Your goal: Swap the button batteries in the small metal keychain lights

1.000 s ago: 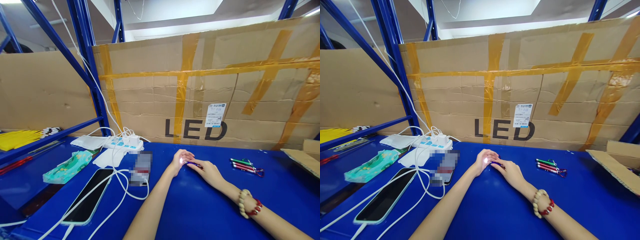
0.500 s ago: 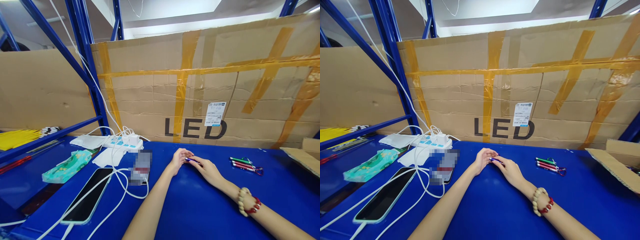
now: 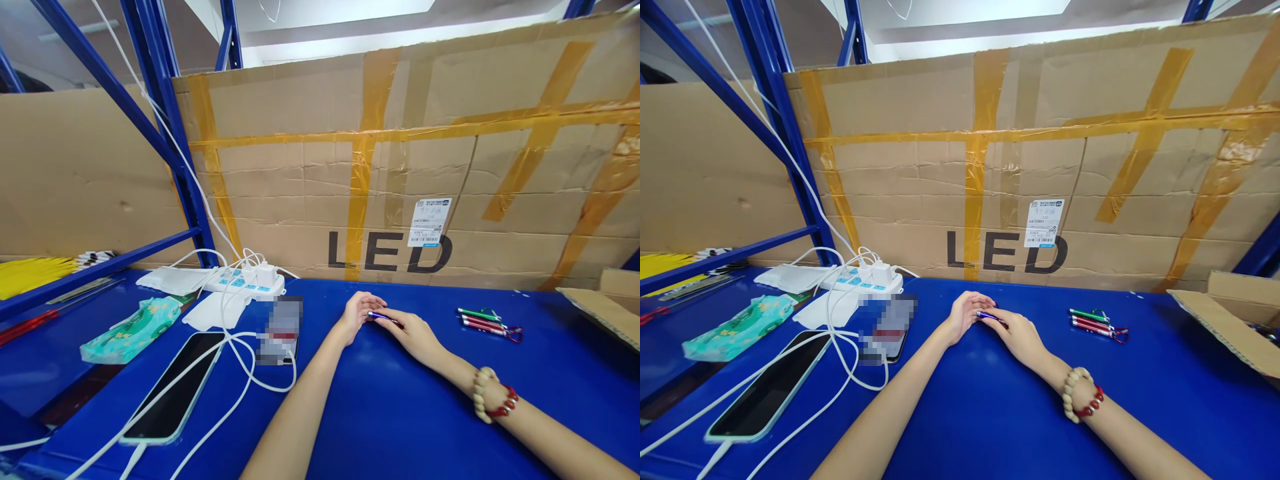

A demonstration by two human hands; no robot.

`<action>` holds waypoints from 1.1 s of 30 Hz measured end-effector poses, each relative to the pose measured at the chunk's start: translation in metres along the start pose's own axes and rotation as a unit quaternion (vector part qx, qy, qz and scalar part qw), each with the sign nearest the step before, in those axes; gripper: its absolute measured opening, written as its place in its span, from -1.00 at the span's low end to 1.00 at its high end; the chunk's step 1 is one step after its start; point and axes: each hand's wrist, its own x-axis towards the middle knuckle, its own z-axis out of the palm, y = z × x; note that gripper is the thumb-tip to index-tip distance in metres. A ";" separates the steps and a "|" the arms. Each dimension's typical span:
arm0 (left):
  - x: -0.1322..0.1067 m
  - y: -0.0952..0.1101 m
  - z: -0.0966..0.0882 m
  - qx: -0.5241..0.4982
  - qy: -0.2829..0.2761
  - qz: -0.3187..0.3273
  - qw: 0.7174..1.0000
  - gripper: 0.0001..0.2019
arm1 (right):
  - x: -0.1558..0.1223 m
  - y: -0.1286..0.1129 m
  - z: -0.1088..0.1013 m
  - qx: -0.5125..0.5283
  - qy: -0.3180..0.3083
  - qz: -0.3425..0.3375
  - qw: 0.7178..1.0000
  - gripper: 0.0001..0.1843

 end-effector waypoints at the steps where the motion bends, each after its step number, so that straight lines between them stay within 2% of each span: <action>1: 0.000 0.000 0.000 0.001 -0.001 0.001 1.000 -0.68 | 0.000 -0.001 0.000 -0.002 -0.002 -0.002 1.000 -0.63; 11: 0.001 -0.002 -0.001 0.008 -0.006 0.005 1.000 -0.70 | 0.000 -0.002 -0.001 -0.023 -0.005 0.002 1.000 -0.62; 22: 0.001 -0.002 -0.002 0.011 -0.016 0.008 1.000 -0.68 | 0.000 -0.004 -0.002 0.011 -0.018 -0.001 1.000 -0.56; 33: 0.001 -0.001 -0.002 0.022 -0.021 -0.003 1.000 -0.69 | -0.003 -0.008 -0.003 -0.008 -0.007 0.040 0.999 -0.66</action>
